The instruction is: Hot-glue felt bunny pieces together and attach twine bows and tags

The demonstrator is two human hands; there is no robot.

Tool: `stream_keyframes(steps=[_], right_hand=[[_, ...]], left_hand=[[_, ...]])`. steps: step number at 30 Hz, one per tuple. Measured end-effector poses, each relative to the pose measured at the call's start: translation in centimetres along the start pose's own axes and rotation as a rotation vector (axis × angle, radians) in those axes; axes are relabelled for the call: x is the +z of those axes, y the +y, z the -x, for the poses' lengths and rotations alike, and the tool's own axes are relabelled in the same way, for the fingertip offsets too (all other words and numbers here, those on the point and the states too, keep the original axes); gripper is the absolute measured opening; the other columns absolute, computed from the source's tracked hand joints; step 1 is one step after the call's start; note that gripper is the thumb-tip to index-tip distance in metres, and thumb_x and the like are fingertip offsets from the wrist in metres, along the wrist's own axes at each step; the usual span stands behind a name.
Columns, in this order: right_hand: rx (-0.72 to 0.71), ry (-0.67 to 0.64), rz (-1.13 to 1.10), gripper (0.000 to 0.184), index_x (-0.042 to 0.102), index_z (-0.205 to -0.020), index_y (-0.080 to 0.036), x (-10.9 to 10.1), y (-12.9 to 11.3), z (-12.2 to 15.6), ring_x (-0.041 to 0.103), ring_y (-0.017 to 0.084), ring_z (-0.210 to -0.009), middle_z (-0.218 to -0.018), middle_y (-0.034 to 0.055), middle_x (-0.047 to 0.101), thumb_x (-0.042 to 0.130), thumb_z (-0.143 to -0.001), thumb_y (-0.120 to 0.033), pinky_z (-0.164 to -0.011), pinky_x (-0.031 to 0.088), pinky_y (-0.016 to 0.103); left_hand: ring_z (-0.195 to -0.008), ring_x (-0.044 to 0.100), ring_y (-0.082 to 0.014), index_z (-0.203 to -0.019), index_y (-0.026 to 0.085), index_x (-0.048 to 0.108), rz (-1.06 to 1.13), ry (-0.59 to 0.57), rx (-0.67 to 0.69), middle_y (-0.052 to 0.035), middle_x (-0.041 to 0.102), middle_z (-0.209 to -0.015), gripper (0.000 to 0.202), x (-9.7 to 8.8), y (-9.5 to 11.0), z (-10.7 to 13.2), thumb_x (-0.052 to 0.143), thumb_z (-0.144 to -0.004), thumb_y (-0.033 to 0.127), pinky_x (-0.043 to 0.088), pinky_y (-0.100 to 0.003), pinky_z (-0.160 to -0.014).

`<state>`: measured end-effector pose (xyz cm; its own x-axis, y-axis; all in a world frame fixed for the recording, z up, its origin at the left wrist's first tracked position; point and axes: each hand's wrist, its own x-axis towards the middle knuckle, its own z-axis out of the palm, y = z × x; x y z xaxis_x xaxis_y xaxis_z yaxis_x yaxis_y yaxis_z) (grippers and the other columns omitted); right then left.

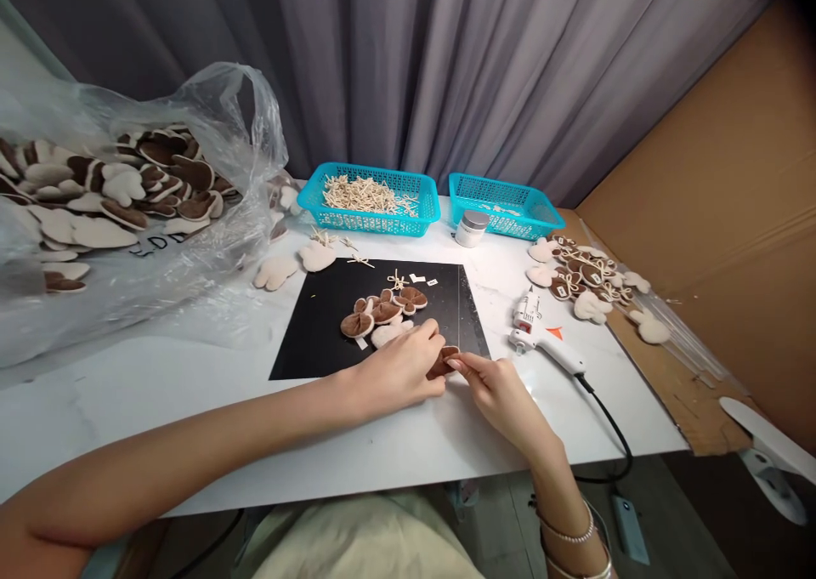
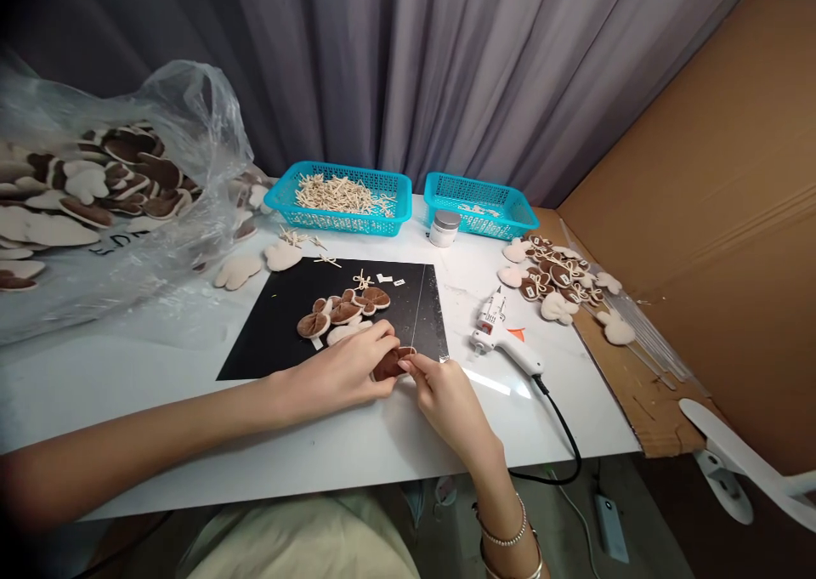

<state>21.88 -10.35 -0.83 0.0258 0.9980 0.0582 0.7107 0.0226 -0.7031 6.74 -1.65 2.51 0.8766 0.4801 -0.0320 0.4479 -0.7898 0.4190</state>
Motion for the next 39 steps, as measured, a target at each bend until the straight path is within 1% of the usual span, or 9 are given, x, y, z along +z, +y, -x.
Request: stream_keyframes(steps=[7,11,14,16,20,24,29,35,39], right_hand=[[-0.023,0.04,-0.019,0.033,0.053,-0.066,-0.02,0.4,0.4,-0.1,0.035,0.011,-0.044,-0.051,-0.0023,0.052,0.036,-0.093,-0.027,-0.047,0.024,0.023],[-0.044,0.06,-0.005,0.032,0.059,-0.076,-0.02,0.4,0.5,0.1,0.042,0.012,-0.045,-0.055,-0.0011,0.056,0.034,-0.094,-0.029,-0.048,0.027,0.022],[-0.007,0.156,0.044,0.03,0.058,-0.092,-0.02,0.3,0.6,0.9,0.046,0.013,-0.045,-0.058,-0.0002,0.059,0.031,-0.095,-0.033,-0.047,0.029,0.022],[0.018,0.215,0.105,0.028,0.054,-0.095,-0.018,0.3,0.8,1.6,0.046,0.013,-0.043,-0.054,-0.0017,0.055,0.031,-0.096,-0.033,-0.046,0.028,0.021],[-0.054,0.253,0.243,0.022,0.049,-0.083,-0.02,0.3,1.4,2.5,0.037,0.013,-0.037,-0.047,-0.0053,0.04,0.03,-0.093,-0.024,-0.043,0.021,0.023],[-0.188,0.238,0.305,0.021,0.041,-0.068,-0.021,0.4,1.7,2.4,0.027,0.011,-0.039,-0.047,-0.0062,0.032,0.032,-0.084,-0.009,-0.044,0.02,0.022],[-0.285,0.282,0.304,0.022,0.036,-0.064,-0.021,0.2,1.4,2.0,0.019,0.01,-0.043,-0.048,-0.0071,0.027,0.034,-0.079,-0.004,-0.044,0.018,0.021],[-0.341,0.28,0.367,0.023,0.043,-0.065,-0.02,-0.3,1.2,1.8,0.016,0.011,-0.045,-0.048,-0.0071,0.026,0.034,-0.072,0.0,-0.045,0.017,0.021],[-0.413,0.286,0.481,0.027,0.052,-0.072,-0.018,-1.3,1.3,1.2,0.018,0.01,-0.044,-0.046,-0.0065,0.031,0.034,-0.068,0.002,-0.045,0.016,0.022]], left_hand=[[-0.078,0.05,-0.0193,-0.072,0.017,0.048,-0.033,0.177,-0.082,-0.0029,0.052,-0.081,0.005,1.1,-0.3,-0.4,0.05,-0.076,0.02,0.037,-0.03,-0.065],[-0.08,0.051,-0.0195,-0.07,0.018,0.049,0.03,0.244,-0.048,-0.0021,0.054,-0.076,0.01,1.5,-0.7,-0.6,0.053,-0.077,0.024,0.037,-0.03,-0.068],[-0.076,0.052,-0.0169,-0.073,0.017,0.052,0.061,0.232,-0.037,-0.0017,0.055,-0.078,0.004,1.7,-1.0,-0.5,0.05,-0.076,0.017,0.038,-0.028,-0.068],[-0.071,0.051,-0.0147,-0.075,0.017,0.053,0.089,0.226,-0.037,-0.0012,0.055,-0.081,0.006,1.6,-0.9,-0.4,0.048,-0.076,0.013,0.038,-0.026,-0.064],[-0.066,0.049,-0.0118,-0.075,0.016,0.051,0.187,0.258,0.016,-0.0004,0.052,-0.082,0.006,0.4,-0.3,-1.0,0.048,-0.073,0.011,0.037,-0.024,-0.059],[-0.067,0.048,-0.0102,-0.075,0.016,0.051,0.275,0.302,0.104,-0.0001,0.05,-0.086,0.003,-0.9,0.3,-2.4,0.052,-0.074,0.013,0.038,-0.024,-0.062],[-0.062,0.044,-0.0069,-0.071,0.015,0.05,0.319,0.271,0.173,0.0011,0.044,-0.086,0.006,-0.6,-0.1,-3.8,0.055,-0.072,0.012,0.037,-0.022,-0.058],[-0.064,0.047,-0.0085,-0.075,0.015,0.054,0.297,0.242,0.153,0.0,0.044,-0.088,0.004,-0.1,-0.6,-3.8,0.056,-0.077,0.019,0.04,-0.023,-0.06],[-0.067,0.05,-0.0095,-0.078,0.015,0.057,0.281,0.215,0.163,-0.0007,0.045,-0.088,0.005,-0.2,-0.7,-3.8,0.056,-0.077,0.021,0.041,-0.023,-0.062]])
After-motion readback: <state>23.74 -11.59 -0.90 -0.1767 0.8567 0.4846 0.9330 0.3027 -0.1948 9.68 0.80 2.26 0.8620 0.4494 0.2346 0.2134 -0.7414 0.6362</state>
